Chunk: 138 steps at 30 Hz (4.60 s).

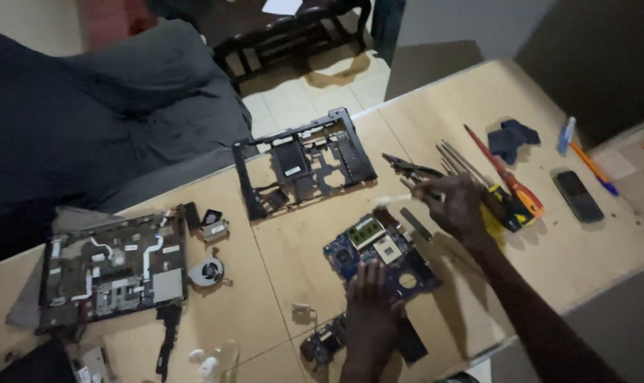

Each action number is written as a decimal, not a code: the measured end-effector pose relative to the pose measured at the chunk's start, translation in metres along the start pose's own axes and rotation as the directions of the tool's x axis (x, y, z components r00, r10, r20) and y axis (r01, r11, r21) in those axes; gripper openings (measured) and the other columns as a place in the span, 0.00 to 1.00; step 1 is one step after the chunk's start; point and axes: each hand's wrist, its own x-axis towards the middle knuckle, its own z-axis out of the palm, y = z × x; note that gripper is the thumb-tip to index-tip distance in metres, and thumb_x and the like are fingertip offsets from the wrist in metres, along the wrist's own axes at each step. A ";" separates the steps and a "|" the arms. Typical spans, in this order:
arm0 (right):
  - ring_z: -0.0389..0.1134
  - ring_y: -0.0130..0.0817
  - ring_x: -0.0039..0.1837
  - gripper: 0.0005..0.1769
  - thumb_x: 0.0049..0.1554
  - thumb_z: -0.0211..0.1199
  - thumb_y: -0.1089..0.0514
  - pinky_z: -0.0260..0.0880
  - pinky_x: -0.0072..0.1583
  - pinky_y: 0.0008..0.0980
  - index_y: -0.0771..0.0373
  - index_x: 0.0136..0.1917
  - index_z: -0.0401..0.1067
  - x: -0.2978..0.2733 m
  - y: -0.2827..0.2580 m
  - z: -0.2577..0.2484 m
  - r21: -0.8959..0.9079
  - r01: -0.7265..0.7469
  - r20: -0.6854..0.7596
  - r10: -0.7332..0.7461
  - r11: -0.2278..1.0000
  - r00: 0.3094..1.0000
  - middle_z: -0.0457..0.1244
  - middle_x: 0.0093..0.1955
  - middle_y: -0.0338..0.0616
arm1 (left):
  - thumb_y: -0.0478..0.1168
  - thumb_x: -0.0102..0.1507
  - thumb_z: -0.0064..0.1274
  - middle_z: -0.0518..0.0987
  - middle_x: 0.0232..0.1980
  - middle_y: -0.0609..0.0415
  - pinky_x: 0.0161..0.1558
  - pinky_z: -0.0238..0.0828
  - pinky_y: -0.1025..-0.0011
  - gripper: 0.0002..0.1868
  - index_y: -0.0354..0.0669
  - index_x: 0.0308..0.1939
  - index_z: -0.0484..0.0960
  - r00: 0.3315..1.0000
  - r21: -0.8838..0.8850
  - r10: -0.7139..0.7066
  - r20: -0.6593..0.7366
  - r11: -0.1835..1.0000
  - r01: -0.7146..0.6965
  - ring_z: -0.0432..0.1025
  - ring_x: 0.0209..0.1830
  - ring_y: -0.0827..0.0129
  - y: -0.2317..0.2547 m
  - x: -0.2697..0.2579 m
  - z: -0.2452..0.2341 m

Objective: The person cleans a disassembled laptop motherboard using a cotton swab. They wipe various components on the circuit board, including the CPU area and connectors, while holding the board with one hand.

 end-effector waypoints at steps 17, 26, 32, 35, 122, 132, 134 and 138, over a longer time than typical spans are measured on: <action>0.76 0.27 0.39 0.07 0.53 0.74 0.52 0.71 0.44 0.27 0.55 0.44 0.85 0.050 0.044 0.011 0.280 0.415 0.325 -0.492 0.866 0.807 0.75 0.40 0.37 | 0.52 0.67 0.54 0.53 0.81 0.40 0.73 0.46 0.45 0.42 0.36 0.78 0.55 1.000 -0.069 0.018 -0.007 0.997 -0.018 0.44 0.82 0.43 0.009 0.000 -0.014; 0.76 0.30 0.44 0.06 0.49 0.77 0.51 0.71 0.45 0.35 0.43 0.42 0.86 0.049 0.031 0.052 0.015 0.217 0.531 -0.191 0.976 0.825 0.76 0.42 0.34 | 0.52 0.67 0.54 0.54 0.82 0.44 0.74 0.45 0.48 0.42 0.37 0.78 0.56 0.999 -0.078 0.014 -0.045 0.997 -0.017 0.45 0.83 0.46 0.008 -0.001 -0.016; 0.72 0.32 0.36 0.06 0.54 0.70 0.52 0.67 0.41 0.33 0.52 0.44 0.84 0.018 -0.026 0.079 0.372 0.404 0.483 -0.546 0.836 0.685 0.73 0.36 0.39 | 0.45 0.58 0.49 0.62 0.76 0.32 0.76 0.46 0.46 0.35 0.28 0.66 0.66 0.984 -0.056 0.079 -0.157 0.994 -0.089 0.51 0.79 0.39 -0.002 -0.002 0.014; 0.73 0.34 0.39 0.07 0.47 0.72 0.54 0.66 0.48 0.35 0.51 0.43 0.85 0.015 -0.031 0.067 0.302 0.417 0.447 -0.513 0.857 0.732 0.74 0.38 0.37 | 0.45 0.56 0.50 0.56 0.78 0.35 0.74 0.43 0.43 0.43 0.28 0.73 0.58 0.997 -0.201 0.037 -0.074 0.978 -0.051 0.47 0.80 0.39 0.006 0.002 -0.008; 0.65 0.31 0.34 0.03 0.55 0.70 0.55 0.56 0.47 0.39 0.43 0.42 0.82 -0.047 0.004 0.008 -0.003 0.424 0.098 -0.422 0.905 0.901 0.67 0.31 0.33 | 0.51 0.68 0.51 0.55 0.75 0.41 0.73 0.48 0.50 0.38 0.35 0.74 0.55 0.998 -0.010 0.052 -0.032 0.999 -0.052 0.49 0.76 0.42 0.000 -0.007 0.011; 0.73 0.28 0.39 0.17 0.53 0.63 0.76 0.71 0.57 0.32 0.57 0.43 0.84 -0.022 0.026 -0.012 0.218 0.205 0.169 -0.244 0.954 0.955 0.74 0.39 0.41 | 0.54 0.68 0.53 0.59 0.74 0.44 0.74 0.50 0.50 0.33 0.38 0.67 0.61 0.995 0.041 0.085 -0.043 0.996 -0.083 0.50 0.76 0.46 0.001 -0.011 0.005; 0.62 0.34 0.50 0.09 0.56 0.69 0.53 0.58 0.56 0.42 0.38 0.49 0.83 -0.005 0.051 -0.017 -0.129 0.147 0.366 -0.090 0.981 0.926 0.70 0.44 0.34 | 0.52 0.69 0.47 0.60 0.73 0.40 0.72 0.52 0.51 0.31 0.33 0.68 0.61 0.988 0.104 0.134 -0.082 0.987 -0.126 0.53 0.75 0.44 0.001 -0.007 0.001; 0.64 0.29 0.46 0.18 0.44 0.68 0.62 0.57 0.53 0.35 0.42 0.46 0.84 -0.028 0.041 0.020 0.138 0.337 0.266 -0.362 0.931 0.893 0.69 0.42 0.29 | 0.52 0.65 0.51 0.59 0.74 0.38 0.72 0.51 0.50 0.33 0.33 0.66 0.63 0.992 0.091 0.122 -0.042 0.989 -0.118 0.52 0.75 0.42 -0.002 -0.008 0.016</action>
